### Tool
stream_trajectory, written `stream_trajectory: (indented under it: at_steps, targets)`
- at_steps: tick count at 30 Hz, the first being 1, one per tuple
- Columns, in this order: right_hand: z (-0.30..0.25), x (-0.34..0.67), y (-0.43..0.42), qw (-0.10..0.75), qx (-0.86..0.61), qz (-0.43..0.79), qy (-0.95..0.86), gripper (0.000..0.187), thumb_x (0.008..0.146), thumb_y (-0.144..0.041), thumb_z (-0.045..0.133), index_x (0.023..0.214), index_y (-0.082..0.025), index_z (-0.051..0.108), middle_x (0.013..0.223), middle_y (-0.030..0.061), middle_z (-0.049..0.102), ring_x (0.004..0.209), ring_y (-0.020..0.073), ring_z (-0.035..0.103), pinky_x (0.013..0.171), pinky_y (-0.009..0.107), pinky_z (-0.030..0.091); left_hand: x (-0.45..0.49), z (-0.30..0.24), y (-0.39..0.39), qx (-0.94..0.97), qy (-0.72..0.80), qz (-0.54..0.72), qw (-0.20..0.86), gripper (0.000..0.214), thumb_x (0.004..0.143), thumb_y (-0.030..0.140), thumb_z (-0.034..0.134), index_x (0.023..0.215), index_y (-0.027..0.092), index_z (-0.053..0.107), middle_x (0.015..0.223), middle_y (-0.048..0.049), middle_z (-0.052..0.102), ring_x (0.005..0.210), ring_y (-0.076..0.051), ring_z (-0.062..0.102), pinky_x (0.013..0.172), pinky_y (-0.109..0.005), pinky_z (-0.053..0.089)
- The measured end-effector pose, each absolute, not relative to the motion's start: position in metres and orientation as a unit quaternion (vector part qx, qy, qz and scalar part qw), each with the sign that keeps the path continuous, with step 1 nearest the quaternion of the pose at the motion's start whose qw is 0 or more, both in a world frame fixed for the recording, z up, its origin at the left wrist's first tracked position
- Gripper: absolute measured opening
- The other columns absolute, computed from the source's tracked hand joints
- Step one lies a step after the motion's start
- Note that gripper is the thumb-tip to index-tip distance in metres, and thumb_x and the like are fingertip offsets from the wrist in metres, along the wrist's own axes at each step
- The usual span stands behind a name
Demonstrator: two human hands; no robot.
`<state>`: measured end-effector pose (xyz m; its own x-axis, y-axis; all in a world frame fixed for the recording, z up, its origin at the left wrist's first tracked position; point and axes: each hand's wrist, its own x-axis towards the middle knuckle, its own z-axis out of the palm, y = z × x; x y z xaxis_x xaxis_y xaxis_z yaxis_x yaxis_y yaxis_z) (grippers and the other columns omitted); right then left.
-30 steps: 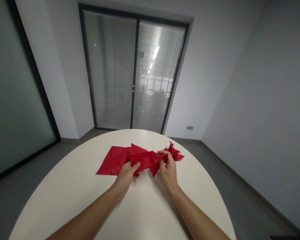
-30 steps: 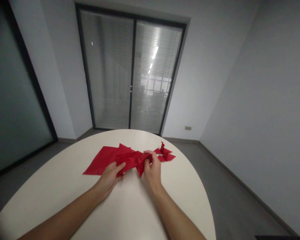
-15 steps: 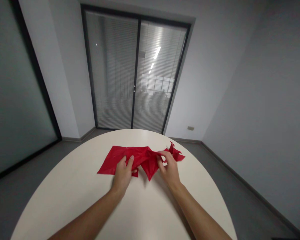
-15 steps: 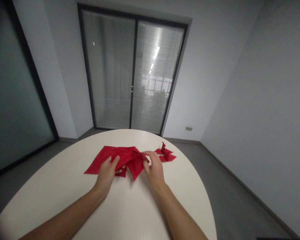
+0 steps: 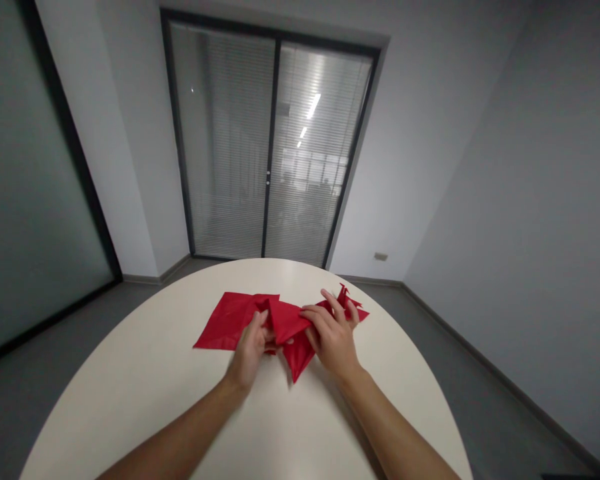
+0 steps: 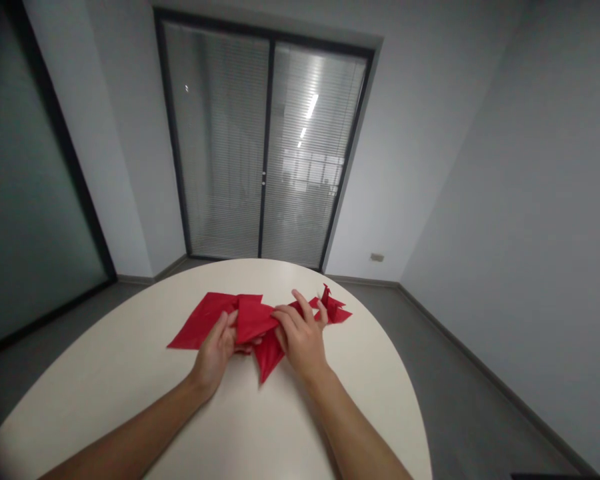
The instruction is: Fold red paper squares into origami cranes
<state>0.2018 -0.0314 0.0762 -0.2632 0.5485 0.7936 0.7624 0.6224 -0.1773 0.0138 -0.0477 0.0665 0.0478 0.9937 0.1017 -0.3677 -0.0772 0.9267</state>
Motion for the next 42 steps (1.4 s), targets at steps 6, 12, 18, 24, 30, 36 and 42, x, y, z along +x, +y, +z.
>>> stream_trajectory:
  at_steps: [6, 12, 18, 24, 30, 36, 42]
  targets:
    - [0.074, 0.198, -0.026, 0.542, -0.462, -0.058, -0.700, 0.017, 0.082, -0.016, 0.058, 0.092, -0.026, 0.068, 0.098, 0.0049, 0.075, 0.114, 0.0319, 0.061, 0.102, 0.053, 0.028, 0.016, 0.060, -0.040, 0.434, 0.429, 0.660, 0.438, 0.058, 0.079, 0.045, 0.075, 0.127, 0.020, 0.054, 0.134, -0.0144, 0.062, 0.117, -0.024, 0.062, 0.094, -0.032, 0.049]
    - [0.071, 0.190, -0.031, 0.518, -0.438, 0.059, -0.733, 0.020, 0.083, -0.016, 0.051, 0.095, -0.024, 0.065, 0.094, 0.0064, 0.073, 0.090, 0.0265, 0.064, 0.084, 0.041, 0.044, 0.021, 0.053, -0.039, 0.448, 0.403, 0.620, 0.502, 0.043, 0.077, 0.040, 0.075, 0.111, 0.017, 0.061, 0.114, -0.0122, 0.072, 0.105, -0.027, 0.067, 0.093, -0.037, 0.051]
    - [0.072, 0.194, -0.036, 0.475, -0.461, 0.156, -0.733, 0.031, 0.079, -0.011, 0.044, 0.105, -0.021, 0.059, 0.097, 0.0055, 0.072, 0.087, 0.0231, 0.066, 0.076, 0.034, 0.048, 0.006, 0.046, -0.029, 0.448, 0.468, 0.631, 0.427, 0.042, 0.073, 0.050, 0.074, 0.095, 0.015, 0.064, 0.096, -0.0110, 0.074, 0.088, -0.029, 0.069, 0.079, -0.038, 0.053]
    - [0.070, 0.198, -0.025, 0.495, -0.496, 0.134, -0.700, 0.018, 0.091, -0.023, 0.047, 0.102, -0.021, 0.062, 0.090, 0.0053, 0.073, 0.078, 0.0222, 0.067, 0.070, 0.030, 0.047, -0.005, 0.036, -0.019, 0.454, 0.530, 0.637, 0.328, 0.036, 0.080, 0.054, 0.067, 0.082, 0.018, 0.060, 0.070, -0.0030, 0.067, 0.064, -0.022, 0.063, 0.063, -0.032, 0.048]
    - [0.061, 0.192, -0.017, 0.551, -0.479, 0.226, -0.645, 0.029, 0.098, -0.047, 0.047, 0.092, -0.021, 0.059, 0.083, 0.0037, 0.069, 0.075, 0.0214, 0.064, 0.066, 0.029, 0.048, -0.013, 0.047, -0.021, 0.518, 0.569, 0.612, 0.182, 0.031, 0.090, 0.046, 0.055, 0.070, 0.023, 0.050, 0.066, -0.0006, 0.062, 0.061, -0.020, 0.057, 0.060, -0.030, 0.042]
    - [0.058, 0.186, -0.014, 0.593, -0.468, 0.299, -0.583, 0.036, 0.094, -0.057, 0.052, 0.092, -0.021, 0.059, 0.080, 0.0022, 0.067, 0.070, 0.0201, 0.061, 0.060, 0.028, 0.047, -0.022, 0.049, -0.015, 0.563, 0.591, 0.563, 0.131, 0.041, 0.093, 0.053, 0.049, 0.064, 0.025, 0.043, 0.057, 0.0011, 0.055, 0.053, -0.019, 0.051, 0.054, -0.030, 0.033]
    - [0.062, 0.195, -0.010, 0.594, -0.462, 0.348, -0.559, 0.040, 0.084, -0.061, 0.062, 0.081, -0.021, 0.059, 0.064, -0.0010, 0.063, 0.059, 0.0176, 0.057, 0.055, 0.026, 0.044, -0.033, 0.056, -0.011, 0.613, 0.580, 0.518, 0.138, 0.043, 0.095, 0.052, 0.042, 0.063, 0.024, 0.047, 0.061, -0.0023, 0.061, 0.056, -0.020, 0.057, 0.057, -0.030, 0.036]
